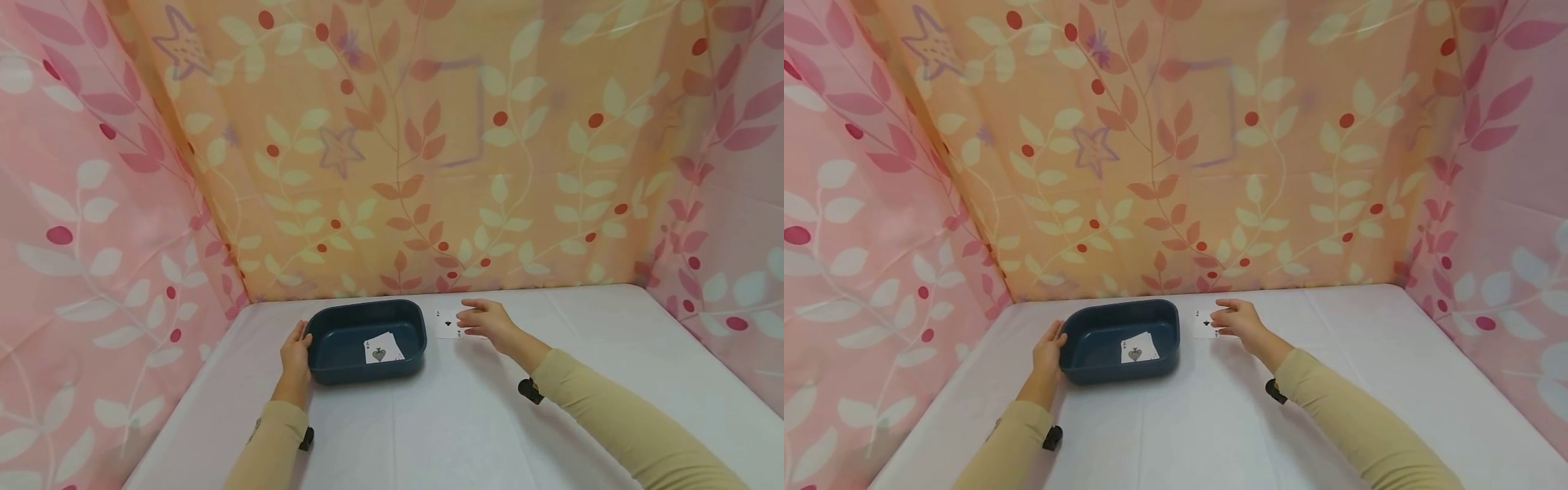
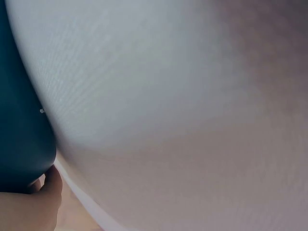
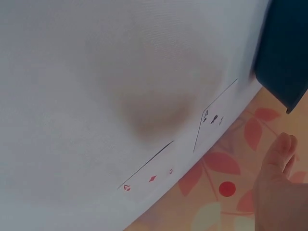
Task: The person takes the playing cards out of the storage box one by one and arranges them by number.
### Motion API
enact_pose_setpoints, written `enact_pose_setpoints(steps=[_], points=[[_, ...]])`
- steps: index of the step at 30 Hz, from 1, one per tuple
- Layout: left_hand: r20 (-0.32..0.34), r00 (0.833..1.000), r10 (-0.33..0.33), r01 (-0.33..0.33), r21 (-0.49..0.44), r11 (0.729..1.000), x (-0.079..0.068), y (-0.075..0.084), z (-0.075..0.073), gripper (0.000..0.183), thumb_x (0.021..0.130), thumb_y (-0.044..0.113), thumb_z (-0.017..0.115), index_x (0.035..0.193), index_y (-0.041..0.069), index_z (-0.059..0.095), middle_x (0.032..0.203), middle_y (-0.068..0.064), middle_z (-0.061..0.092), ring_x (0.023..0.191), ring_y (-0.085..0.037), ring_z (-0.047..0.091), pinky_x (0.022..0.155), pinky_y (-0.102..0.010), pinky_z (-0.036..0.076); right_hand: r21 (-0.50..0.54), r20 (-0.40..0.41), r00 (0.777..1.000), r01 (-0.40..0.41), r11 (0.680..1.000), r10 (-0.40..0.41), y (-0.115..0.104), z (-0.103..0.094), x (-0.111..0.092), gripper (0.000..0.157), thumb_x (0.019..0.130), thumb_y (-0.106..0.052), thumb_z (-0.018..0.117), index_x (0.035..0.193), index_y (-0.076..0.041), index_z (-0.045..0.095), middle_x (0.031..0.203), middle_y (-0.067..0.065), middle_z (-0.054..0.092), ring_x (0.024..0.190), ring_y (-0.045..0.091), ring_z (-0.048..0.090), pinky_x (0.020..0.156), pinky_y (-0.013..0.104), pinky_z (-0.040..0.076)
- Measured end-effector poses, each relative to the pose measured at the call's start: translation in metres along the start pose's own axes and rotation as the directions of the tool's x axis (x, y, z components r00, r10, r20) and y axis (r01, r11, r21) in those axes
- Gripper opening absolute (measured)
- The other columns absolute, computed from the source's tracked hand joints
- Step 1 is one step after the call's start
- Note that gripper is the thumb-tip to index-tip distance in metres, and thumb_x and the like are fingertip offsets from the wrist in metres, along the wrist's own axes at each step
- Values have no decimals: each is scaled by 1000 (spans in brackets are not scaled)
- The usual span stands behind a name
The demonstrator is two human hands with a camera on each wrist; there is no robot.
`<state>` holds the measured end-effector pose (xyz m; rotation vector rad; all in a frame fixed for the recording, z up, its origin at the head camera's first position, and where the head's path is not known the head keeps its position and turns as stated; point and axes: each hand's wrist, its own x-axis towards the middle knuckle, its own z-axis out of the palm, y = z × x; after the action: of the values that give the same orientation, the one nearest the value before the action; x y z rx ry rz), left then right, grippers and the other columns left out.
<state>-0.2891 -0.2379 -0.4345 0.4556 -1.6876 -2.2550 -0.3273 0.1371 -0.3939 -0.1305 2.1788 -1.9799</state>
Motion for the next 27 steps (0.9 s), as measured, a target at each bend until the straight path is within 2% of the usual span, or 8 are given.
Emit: enact_pose_setpoints(steps=[12,15,21,27], points=[[5,1000,10,-10,-14,1000,2,0,-1,52,102,-3,37,152,0,21,156,-14,23,145,-21,17,116,-28,14,103,71,996,47,994,-55,-3,22,-3,50,96,-1,56,140,14,37,109,20,67,88,17,69,89,39,53],[6,1000,7,-7,-17,1000,1,0,-1,52,102,-3,37,152,1,21,156,-13,23,145,-20,18,116,-28,14,123,72,996,48,991,-57,-4,30,-3,50,96,0,57,140,13,38,109,21,66,87,18,70,88,38,53],[0,1000,6,-6,-28,1000,0,0,-1,52,102,-3,37,152,0,21,156,-14,23,144,-20,18,116,-27,14,137,96,994,46,990,-59,-6,44,-4,51,96,0,57,141,12,38,121,32,59,89,19,70,90,39,52],[-3,1000,15,-15,-12,1000,-1,0,0,52,102,-4,37,151,0,22,156,-14,23,144,-21,18,116,-29,14,169,101,994,29,985,-47,-7,56,-4,51,95,0,58,141,10,39,111,24,65,86,19,70,90,39,52]])
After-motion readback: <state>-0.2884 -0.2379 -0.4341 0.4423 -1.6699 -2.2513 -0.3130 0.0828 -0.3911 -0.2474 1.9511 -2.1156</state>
